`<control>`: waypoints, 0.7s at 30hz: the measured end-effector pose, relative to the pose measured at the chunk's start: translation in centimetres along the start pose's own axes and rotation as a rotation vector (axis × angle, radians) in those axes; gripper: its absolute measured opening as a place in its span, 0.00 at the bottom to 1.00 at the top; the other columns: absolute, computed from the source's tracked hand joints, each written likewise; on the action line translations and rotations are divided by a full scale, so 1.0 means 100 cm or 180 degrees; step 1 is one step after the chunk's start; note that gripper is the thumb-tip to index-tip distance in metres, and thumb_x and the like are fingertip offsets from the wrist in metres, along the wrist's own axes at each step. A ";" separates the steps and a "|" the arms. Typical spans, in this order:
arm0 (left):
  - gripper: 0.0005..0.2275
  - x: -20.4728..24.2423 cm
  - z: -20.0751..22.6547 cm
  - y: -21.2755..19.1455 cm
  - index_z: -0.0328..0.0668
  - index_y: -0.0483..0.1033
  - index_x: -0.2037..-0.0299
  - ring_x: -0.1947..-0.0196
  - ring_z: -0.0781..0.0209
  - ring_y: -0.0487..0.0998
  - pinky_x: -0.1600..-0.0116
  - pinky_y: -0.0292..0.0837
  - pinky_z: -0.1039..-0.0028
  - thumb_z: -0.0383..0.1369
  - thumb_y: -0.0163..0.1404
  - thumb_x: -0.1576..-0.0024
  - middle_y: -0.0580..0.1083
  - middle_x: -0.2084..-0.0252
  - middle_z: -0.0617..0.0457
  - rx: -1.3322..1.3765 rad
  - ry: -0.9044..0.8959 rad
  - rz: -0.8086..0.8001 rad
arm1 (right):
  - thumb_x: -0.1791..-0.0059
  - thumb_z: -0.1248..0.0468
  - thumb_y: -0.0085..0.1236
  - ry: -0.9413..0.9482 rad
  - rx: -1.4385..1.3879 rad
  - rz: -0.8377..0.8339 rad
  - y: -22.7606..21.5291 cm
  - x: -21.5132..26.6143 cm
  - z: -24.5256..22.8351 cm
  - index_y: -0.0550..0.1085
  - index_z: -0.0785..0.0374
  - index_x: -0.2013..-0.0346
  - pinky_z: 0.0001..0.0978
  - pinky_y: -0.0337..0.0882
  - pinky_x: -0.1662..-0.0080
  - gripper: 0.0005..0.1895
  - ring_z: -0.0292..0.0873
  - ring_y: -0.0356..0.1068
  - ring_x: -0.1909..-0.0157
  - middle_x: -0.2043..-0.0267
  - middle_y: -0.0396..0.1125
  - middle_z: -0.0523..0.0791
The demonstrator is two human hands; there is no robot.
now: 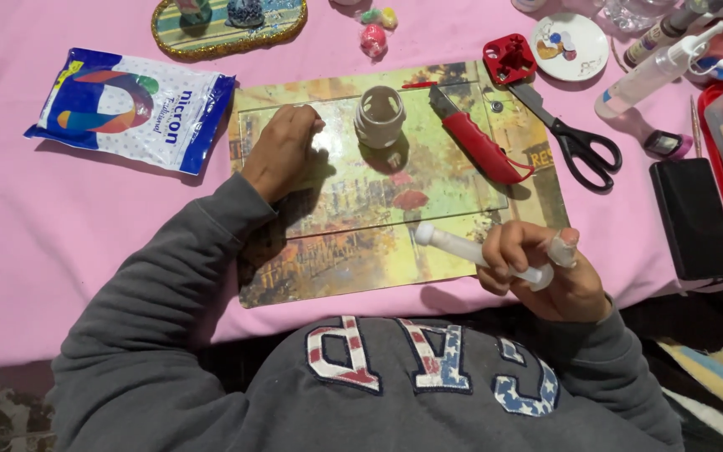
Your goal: Decorate a small container with a heart-shaped cutout using glue and string.
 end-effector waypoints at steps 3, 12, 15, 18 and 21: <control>0.05 -0.003 0.016 -0.009 0.38 0.63 0.57 0.64 0.43 0.71 0.58 0.69 0.61 0.32 0.41 0.36 0.65 0.69 0.45 0.0270 -0.0060 -0.0132 | 0.45 0.40 0.28 -0.0063 0.0279 0.0015 0.001 -0.016 -0.008 0.60 0.63 0.75 0.33 0.63 0.70 0.31 0.44 0.60 0.75 0.74 0.57 0.50; 0.10 0.001 -0.003 0.000 0.44 0.66 0.58 0.65 0.49 0.73 0.59 0.71 0.66 0.35 0.52 0.44 0.67 0.71 0.51 0.0025 -0.0188 -0.0526 | 0.44 0.43 0.22 -0.0137 0.0921 -0.0311 -0.002 -0.089 -0.020 0.64 0.67 0.84 0.31 0.63 0.76 0.38 0.43 0.60 0.84 0.83 0.59 0.51; 0.11 -0.001 -0.007 0.001 0.47 0.64 0.63 0.66 0.51 0.72 0.60 0.70 0.67 0.37 0.54 0.46 0.65 0.72 0.52 -0.0109 -0.0066 -0.0355 | 0.44 0.43 0.17 -0.0013 0.0959 -0.0565 -0.003 -0.112 -0.014 0.65 0.67 0.84 0.29 0.63 0.77 0.40 0.41 0.60 0.85 0.85 0.59 0.49; 0.11 -0.002 -0.005 0.005 0.47 0.63 0.65 0.68 0.50 0.71 0.61 0.69 0.65 0.37 0.54 0.47 0.63 0.73 0.52 -0.0212 0.0107 -0.0291 | 0.44 0.43 0.16 0.0191 0.0870 -0.0537 -0.009 -0.119 0.000 0.65 0.66 0.85 0.27 0.61 0.78 0.41 0.40 0.59 0.85 0.87 0.59 0.47; 0.11 -0.003 -0.015 0.015 0.48 0.64 0.64 0.68 0.50 0.71 0.61 0.70 0.64 0.37 0.54 0.50 0.64 0.73 0.52 -0.0244 0.0104 -0.0222 | 0.44 0.42 0.16 0.0342 0.0756 -0.0353 -0.013 -0.121 0.005 0.65 0.66 0.87 0.26 0.58 0.79 0.41 0.39 0.56 0.86 0.89 0.57 0.47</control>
Point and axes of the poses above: each hand's wrist, its own x-axis away from the middle knuckle, its own y-axis out of the palm, z = x × y, the point moved 7 cm from there along -x, towards the middle knuckle
